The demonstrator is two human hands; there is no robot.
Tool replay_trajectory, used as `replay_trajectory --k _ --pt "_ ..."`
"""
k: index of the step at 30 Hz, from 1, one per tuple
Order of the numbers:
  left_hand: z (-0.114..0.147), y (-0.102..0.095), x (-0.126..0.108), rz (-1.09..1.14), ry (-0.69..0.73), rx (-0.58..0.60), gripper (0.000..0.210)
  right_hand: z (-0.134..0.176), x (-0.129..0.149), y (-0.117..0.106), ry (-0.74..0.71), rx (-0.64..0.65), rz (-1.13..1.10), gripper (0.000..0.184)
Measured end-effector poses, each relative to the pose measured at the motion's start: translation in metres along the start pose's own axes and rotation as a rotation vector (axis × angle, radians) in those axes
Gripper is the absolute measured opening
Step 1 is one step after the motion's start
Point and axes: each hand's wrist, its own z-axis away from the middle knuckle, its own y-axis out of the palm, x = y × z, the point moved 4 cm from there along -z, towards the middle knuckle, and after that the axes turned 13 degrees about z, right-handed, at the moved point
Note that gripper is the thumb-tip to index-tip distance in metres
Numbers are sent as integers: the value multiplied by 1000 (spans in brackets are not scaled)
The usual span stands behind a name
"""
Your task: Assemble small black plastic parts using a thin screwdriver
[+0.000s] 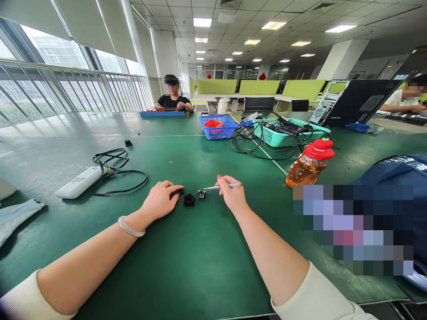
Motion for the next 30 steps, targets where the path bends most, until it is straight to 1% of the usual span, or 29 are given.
replay_trajectory --k 3,5,7,9,10,12,14,16,18,20,22,25,28,30 --pt "1 -4 -5 14 9 -46 29 2 2 2 -4 15 13 48" --pt "2 -3 -12 77 55 -44 30 3 4 2 -1 16 32 49" --pt "4 0 -22 148 154 10 32 4 5 2 -6 19 54 49" --pt "7 5 -32 191 254 82 39 4 6 2 -17 31 75 49" --pt "9 8 -36 199 288 112 41 5 7 2 -21 40 80 49" --pt "10 12 -39 202 308 146 36 5 6 4 -12 62 73 49" --pt "10 14 -36 200 276 148 27 5 4 7 16 96 23 49" --pt "8 14 -30 189 203 120 21 5 2 10 47 123 -66 49" --pt "7 12 -25 180 134 83 24 4 1 10 68 111 -163 47" --pt "9 12 -25 176 120 77 34 3 1 9 84 70 -232 46" --pt "12 13 -31 168 142 100 46 2 2 8 94 31 -272 44" --pt "13 17 -44 136 122 122 55 1 3 8 94 4 -311 43" --pt "11 24 -57 108 49 124 57 0 0 9 92 -15 -355 42" --pt "10 27 -65 84 31 129 51 -2 -4 10 91 -39 -385 41"
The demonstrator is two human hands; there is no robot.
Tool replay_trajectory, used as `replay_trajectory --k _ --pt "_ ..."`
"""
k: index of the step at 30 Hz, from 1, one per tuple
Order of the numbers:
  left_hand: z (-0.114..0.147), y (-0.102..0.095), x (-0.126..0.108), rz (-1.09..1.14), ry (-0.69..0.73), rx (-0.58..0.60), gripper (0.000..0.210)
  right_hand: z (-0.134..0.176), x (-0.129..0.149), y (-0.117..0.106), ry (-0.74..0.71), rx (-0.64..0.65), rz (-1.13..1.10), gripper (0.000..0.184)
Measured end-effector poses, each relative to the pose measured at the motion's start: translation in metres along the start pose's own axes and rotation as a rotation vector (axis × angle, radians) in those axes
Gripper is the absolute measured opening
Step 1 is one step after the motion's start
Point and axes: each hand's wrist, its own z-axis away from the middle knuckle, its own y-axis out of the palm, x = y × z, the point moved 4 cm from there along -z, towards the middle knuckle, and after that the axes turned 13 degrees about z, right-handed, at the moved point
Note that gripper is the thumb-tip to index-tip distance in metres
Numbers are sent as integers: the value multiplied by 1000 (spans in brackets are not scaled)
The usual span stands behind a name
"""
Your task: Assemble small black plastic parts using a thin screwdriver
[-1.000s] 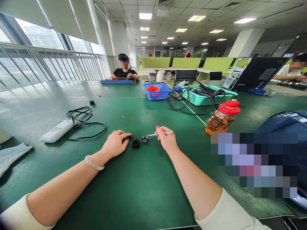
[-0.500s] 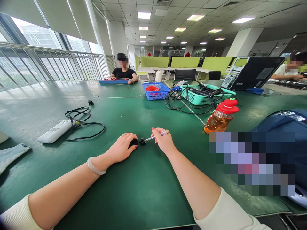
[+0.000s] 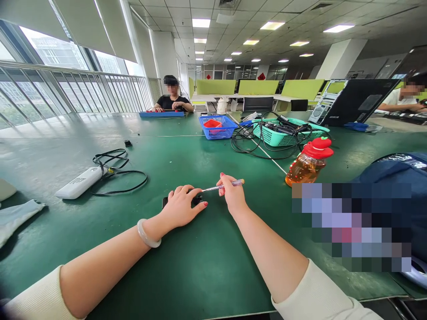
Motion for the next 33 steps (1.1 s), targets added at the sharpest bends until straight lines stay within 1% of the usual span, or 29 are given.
replay_trajectory --k 3,6,9,12,15,16,19,22,24,25,26,28,31,33 --pt "2 4 -7 -40 42 21 35 -2 -4 -2 -5 -17 -40 40" --pt "12 1 -5 -47 78 46 24 -1 -5 -3 -4 -5 -52 41" --pt "31 -9 3 -29 91 70 21 0 -4 -2 11 4 -54 41" --pt "58 -26 20 -21 80 87 19 2 -5 0 34 12 -61 42" --pt "89 -52 52 -46 3 41 22 3 -5 3 40 35 -55 43" --pt "98 -62 66 -62 -19 20 25 4 -5 5 40 43 -53 43" --pt "125 -91 112 -129 -60 15 32 5 -4 7 43 56 -43 43" --pt "143 -121 156 -199 -105 5 39 7 -3 8 50 54 -30 44" --pt "151 -137 178 -232 -156 16 41 7 -3 7 53 46 -23 44" --pt "153 -143 186 -249 -182 15 42 7 -3 7 52 43 -17 44" --pt "155 -149 190 -263 -197 3 43 7 -4 7 50 42 -11 44" --pt "159 -160 189 -275 -191 -62 46 6 -5 6 43 44 -1 43" --pt "166 -174 174 -262 -164 -221 52 5 -6 5 32 50 4 42" --pt "171 -182 166 -240 -207 -310 54 6 -6 5 33 47 5 42"
